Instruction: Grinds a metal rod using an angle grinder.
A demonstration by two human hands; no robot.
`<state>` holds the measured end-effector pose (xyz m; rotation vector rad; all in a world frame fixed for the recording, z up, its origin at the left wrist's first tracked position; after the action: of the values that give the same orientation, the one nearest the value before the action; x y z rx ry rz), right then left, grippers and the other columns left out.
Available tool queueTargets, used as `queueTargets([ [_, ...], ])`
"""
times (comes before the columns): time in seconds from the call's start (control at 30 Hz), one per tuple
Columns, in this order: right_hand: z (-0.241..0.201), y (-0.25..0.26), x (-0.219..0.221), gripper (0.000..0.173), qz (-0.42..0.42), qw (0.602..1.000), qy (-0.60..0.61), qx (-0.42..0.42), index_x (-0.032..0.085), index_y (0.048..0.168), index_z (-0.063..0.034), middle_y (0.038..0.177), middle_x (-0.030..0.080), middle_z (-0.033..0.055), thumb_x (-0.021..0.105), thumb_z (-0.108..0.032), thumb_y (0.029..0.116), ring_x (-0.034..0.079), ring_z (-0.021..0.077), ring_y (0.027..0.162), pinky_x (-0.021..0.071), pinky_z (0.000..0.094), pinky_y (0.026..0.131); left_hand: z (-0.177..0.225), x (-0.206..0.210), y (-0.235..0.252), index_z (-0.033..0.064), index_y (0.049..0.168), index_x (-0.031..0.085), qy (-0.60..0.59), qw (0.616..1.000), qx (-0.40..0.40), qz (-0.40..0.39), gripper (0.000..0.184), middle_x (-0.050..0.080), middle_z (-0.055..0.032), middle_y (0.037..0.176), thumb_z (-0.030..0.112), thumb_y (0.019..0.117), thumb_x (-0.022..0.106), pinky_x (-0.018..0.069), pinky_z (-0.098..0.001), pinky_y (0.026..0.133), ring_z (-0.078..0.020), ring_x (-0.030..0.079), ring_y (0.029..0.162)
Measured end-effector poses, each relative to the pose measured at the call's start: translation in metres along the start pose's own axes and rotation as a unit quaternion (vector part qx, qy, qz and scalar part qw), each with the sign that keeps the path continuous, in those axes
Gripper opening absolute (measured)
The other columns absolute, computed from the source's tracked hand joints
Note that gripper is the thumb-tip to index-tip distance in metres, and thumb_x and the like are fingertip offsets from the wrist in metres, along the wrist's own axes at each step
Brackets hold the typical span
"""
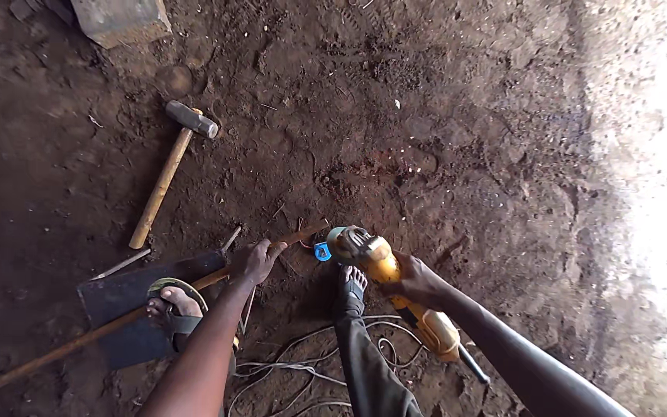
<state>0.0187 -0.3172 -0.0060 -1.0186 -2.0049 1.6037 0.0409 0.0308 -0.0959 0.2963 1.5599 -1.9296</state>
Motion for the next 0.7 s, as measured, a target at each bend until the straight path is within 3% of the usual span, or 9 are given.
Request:
queueTargets([
  [0.13, 0.010, 0.001, 0.011, 0.062, 0.019, 0.983, 0.183, 0.015, 0.059, 0.122, -0.0092, 0.094, 0.073, 0.0091, 0.082, -0.027, 0.0673, 0.074, 0.0210, 0.079, 0.0632, 0.0396, 0.072, -0.003, -0.003, 0.011, 0.0049, 0.096, 0.070, -0.030, 0.997, 0.002, -0.065, 0.072, 0.068, -0.0165, 0.083, 0.068, 0.1019, 0.036, 0.0525, -0.0589, 0.080, -0.0352, 0.069, 0.087],
  [0.27, -0.004, 0.025, 0.010, 0.052, -0.024, 0.979, 0.203, 0.008, 0.059, 0.127, -0.0074, 0.092, 0.072, 0.0124, 0.078, -0.024, 0.0806, 0.072, 0.0233, 0.075, 0.0609, 0.0395, 0.068, -0.005, 0.001, 0.017, 0.0043, 0.090, 0.070, -0.048, 0.996, 0.017, -0.075, 0.071, 0.066, -0.0154, 0.079, 0.065, 0.1037, 0.036, 0.0525, -0.0581, 0.077, -0.0336, 0.067, 0.081],
  [0.33, -0.013, 0.029, 0.009, 0.050, -0.036, 0.980, 0.196, 0.010, 0.058, 0.128, -0.0080, 0.092, 0.072, 0.0124, 0.077, -0.021, 0.0831, 0.071, 0.0229, 0.074, 0.0607, 0.0386, 0.067, -0.006, 0.000, 0.018, 0.0047, 0.090, 0.068, -0.055, 0.995, 0.020, -0.078, 0.068, 0.064, -0.0146, 0.077, 0.064, 0.1032, 0.038, 0.0517, -0.0572, 0.075, -0.0330, 0.066, 0.078],
  [0.43, -0.014, 0.021, 0.008, 0.059, -0.021, 0.988, 0.154, 0.017, 0.059, 0.127, -0.0097, 0.095, 0.073, 0.0123, 0.083, -0.020, 0.0752, 0.073, 0.0240, 0.078, 0.0617, 0.0419, 0.071, -0.009, 0.001, 0.019, 0.0061, 0.102, 0.067, -0.073, 0.994, 0.023, -0.079, 0.063, 0.065, -0.0142, 0.081, 0.067, 0.0966, 0.053, 0.0531, -0.0571, 0.077, -0.0326, 0.066, 0.080],
  [0.5, -0.011, 0.013, 0.007, 0.067, -0.011, 0.996, 0.088, 0.011, 0.058, 0.127, -0.0124, 0.099, 0.072, 0.0095, 0.087, -0.026, 0.0677, 0.073, 0.0218, 0.084, 0.0619, 0.0432, 0.077, -0.009, 0.001, 0.020, 0.0063, 0.099, 0.067, -0.074, 0.995, 0.031, -0.068, 0.062, 0.065, -0.0132, 0.079, 0.067, 0.0933, 0.059, 0.0535, -0.0558, 0.077, -0.0311, 0.066, 0.079],
  [0.57, -0.005, 0.005, 0.006, 0.071, -0.009, 0.999, 0.042, 0.002, 0.058, 0.127, -0.0143, 0.100, 0.072, 0.0064, 0.087, -0.034, 0.0657, 0.073, 0.0184, 0.087, 0.0611, 0.0419, 0.080, -0.010, 0.002, 0.019, 0.0072, 0.091, 0.067, -0.059, 0.996, 0.037, -0.062, 0.063, 0.063, -0.0112, 0.075, 0.069, 0.0948, 0.054, 0.0520, -0.0542, 0.075, -0.0296, 0.064, 0.077],
  [0.7, 0.008, 0.004, 0.010, 0.068, 0.014, 0.993, 0.115, 0.005, 0.060, 0.123, -0.0129, 0.096, 0.073, 0.0069, 0.086, -0.032, 0.0635, 0.074, 0.0191, 0.083, 0.0631, 0.0407, 0.076, -0.008, 0.005, 0.014, 0.0083, 0.086, 0.067, -0.025, 0.997, 0.035, -0.070, 0.069, 0.062, -0.0106, 0.072, 0.072, 0.0976, 0.043, 0.0511, -0.0549, 0.074, -0.0304, 0.065, 0.076],
])
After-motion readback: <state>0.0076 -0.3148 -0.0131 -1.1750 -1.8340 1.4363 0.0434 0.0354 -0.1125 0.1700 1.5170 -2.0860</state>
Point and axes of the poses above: each hand's wrist, its own y-axis towards the middle knuckle, its own x-axis out of the palm, z = x × y, the point moved 6 cm from there along y, towards the middle knuckle
